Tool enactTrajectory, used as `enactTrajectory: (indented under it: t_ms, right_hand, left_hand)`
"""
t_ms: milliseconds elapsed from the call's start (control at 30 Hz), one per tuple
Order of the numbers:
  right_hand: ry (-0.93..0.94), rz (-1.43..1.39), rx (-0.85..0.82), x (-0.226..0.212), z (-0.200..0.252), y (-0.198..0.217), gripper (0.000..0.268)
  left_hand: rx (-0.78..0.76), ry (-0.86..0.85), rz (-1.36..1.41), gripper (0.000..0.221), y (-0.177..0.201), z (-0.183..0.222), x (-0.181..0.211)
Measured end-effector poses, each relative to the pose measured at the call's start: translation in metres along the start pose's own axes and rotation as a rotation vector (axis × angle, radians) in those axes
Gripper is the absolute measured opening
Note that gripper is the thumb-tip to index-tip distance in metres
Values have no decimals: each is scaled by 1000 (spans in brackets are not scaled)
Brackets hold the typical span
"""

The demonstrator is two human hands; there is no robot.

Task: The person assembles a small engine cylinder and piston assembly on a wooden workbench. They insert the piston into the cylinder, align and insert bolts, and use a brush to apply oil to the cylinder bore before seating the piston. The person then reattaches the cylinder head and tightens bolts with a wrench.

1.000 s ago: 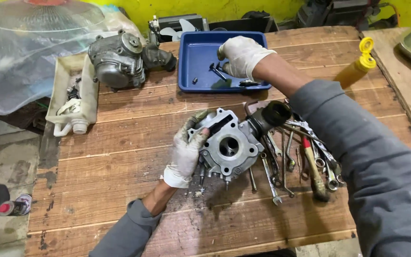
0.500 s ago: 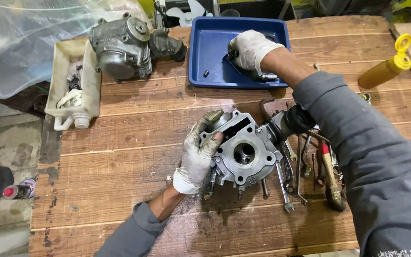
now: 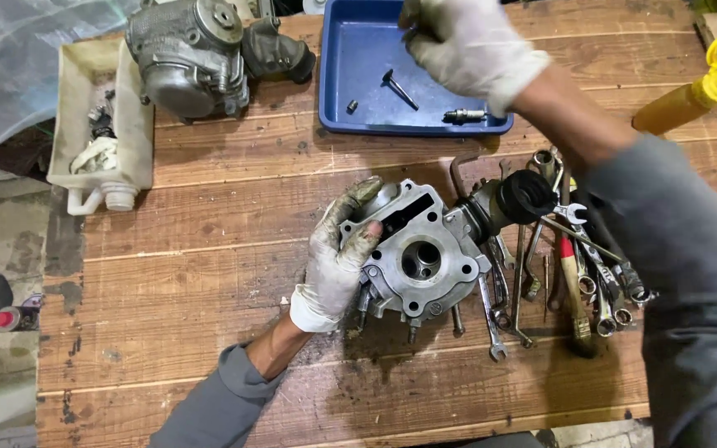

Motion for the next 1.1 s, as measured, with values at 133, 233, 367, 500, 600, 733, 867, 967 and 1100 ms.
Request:
enactTrajectory:
  t_ms: [133,233,367,500,600,733,867,967,1100]
  right_hand:
    - [315,-113,173,-71,84,49,17]
    - [536,-93,364,-97,154,67,13]
    - [486,-523,471,-69,216,57,32]
    - [332,-669,613,-53,245,32,32]
    - [350,-731,618,-48,248,16,45]
    - [236,-799,588,-49,242,3,42]
    - [51,-819,470,-32,240,-17,35]
    - [183,-907,511,-38,240,-23,45]
    - [102,-1105,546,-45,232,-25,35]
  left_hand:
    - [-33,14,-10,58,-2,-1,7]
    - [-30,16,7,57,-1,-1,1]
    - [-6,-19,-72,54,1,0,-7]
    - [-21,35,-12,57,-1,-1,-3]
    - [0,30,-23,55,0,1,-6]
    - [-21,-10,-67,54,1,-1,0]
    - [-42,-12,-111,53,2,-2,1]
    - [-68,-42,-10,52,-2,-3,12]
    - [-53,-84,-107,50,0,-3,12]
Point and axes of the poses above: each hand's wrist, its own z-axis away from the middle knuckle, its own y-axis out of the back of the hand, x = y × z, the point moved 6 cm from there along -z, towards the middle knuckle, and after that the axes turned 8 degrees about -z, right-handed, at the moved point
